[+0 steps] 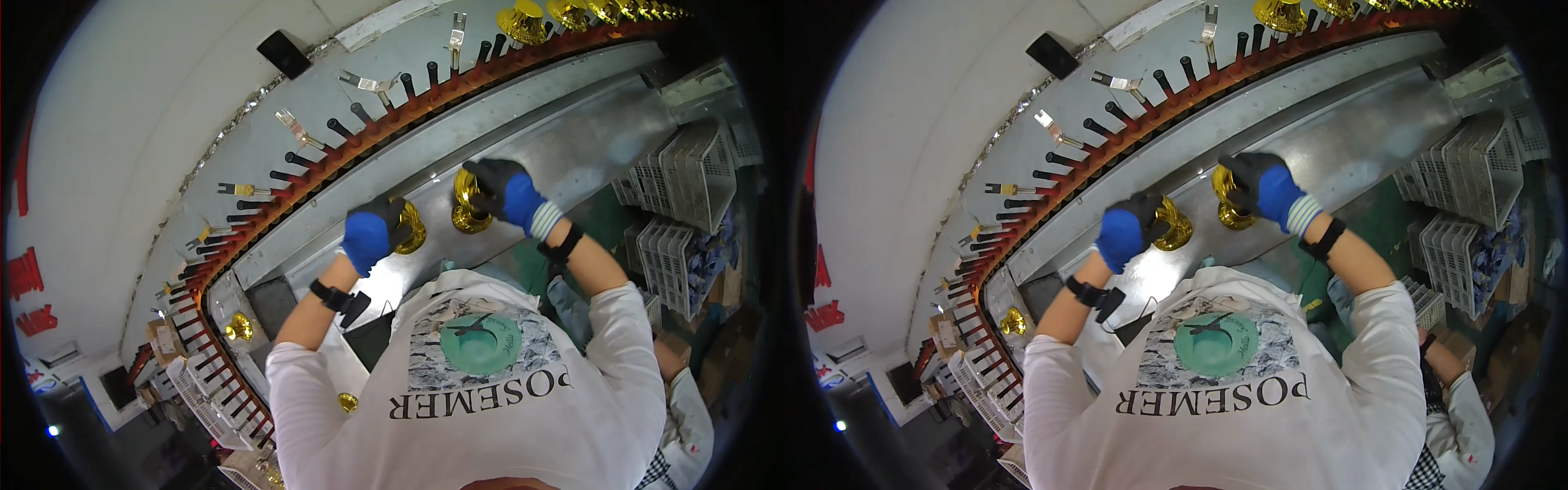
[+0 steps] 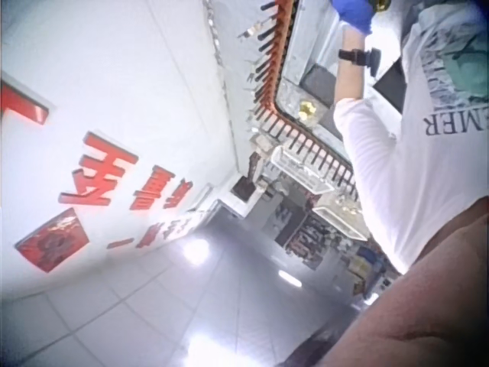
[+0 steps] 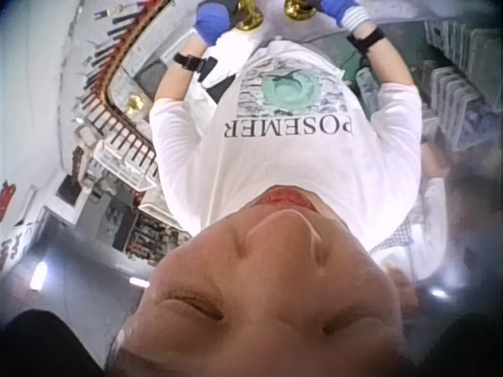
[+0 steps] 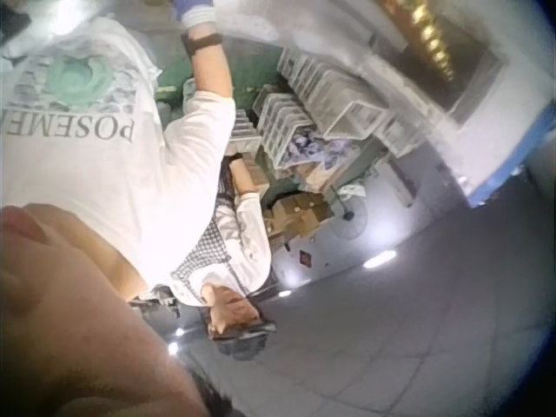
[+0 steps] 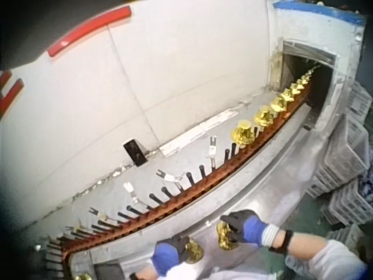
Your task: The person picks up gold-colored plastic components from a conveyor belt and inserts them into slots on a vertical rack by hand.
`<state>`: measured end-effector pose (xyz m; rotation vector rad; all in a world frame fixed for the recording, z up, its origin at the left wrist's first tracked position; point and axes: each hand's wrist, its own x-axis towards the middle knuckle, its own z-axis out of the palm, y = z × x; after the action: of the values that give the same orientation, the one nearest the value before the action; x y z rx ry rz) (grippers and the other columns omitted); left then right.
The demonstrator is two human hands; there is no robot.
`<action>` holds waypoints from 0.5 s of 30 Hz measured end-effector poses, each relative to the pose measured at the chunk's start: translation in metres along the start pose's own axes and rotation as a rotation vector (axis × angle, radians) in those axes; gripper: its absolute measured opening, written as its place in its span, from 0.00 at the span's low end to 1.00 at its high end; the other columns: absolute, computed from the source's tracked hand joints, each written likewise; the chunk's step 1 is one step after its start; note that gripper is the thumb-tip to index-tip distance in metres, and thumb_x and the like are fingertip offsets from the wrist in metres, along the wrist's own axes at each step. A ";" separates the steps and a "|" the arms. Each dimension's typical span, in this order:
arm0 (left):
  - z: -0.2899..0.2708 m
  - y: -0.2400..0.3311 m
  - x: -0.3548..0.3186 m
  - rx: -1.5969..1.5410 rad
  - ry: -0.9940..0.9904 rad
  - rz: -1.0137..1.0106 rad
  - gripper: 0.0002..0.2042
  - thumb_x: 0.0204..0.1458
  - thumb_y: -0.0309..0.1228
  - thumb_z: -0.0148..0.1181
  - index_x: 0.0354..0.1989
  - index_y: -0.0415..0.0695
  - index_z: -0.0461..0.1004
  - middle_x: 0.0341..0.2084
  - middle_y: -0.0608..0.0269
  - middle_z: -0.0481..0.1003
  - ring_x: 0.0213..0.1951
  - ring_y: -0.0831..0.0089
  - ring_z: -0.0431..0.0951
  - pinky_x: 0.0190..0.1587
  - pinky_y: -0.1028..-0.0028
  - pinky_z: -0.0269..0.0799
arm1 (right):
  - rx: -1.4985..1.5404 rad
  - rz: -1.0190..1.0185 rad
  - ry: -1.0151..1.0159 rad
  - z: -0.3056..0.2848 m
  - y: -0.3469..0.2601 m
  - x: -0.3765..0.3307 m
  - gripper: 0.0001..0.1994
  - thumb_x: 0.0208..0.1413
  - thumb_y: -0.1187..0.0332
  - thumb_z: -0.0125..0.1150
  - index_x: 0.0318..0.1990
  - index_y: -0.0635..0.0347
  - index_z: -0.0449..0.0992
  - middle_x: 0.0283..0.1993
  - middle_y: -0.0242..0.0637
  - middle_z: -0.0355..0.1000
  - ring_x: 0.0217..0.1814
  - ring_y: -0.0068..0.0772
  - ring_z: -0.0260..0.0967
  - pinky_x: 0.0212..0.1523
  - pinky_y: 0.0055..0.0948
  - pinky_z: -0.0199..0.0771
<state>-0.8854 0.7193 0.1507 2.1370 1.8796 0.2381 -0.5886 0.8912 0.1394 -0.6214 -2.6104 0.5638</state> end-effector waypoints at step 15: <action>-0.056 0.045 0.054 0.016 0.213 0.098 0.32 0.55 0.48 0.70 0.63 0.41 0.73 0.46 0.43 0.80 0.36 0.45 0.83 0.36 0.51 0.78 | -0.392 0.136 0.235 -0.044 0.047 0.033 0.38 0.59 0.50 0.70 0.73 0.60 0.67 0.72 0.56 0.67 0.72 0.62 0.66 0.71 0.52 0.68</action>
<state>-0.8528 0.7739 0.2150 2.2970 1.8940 0.4912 -0.5792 0.9588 0.1637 -0.9304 -2.4777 0.0058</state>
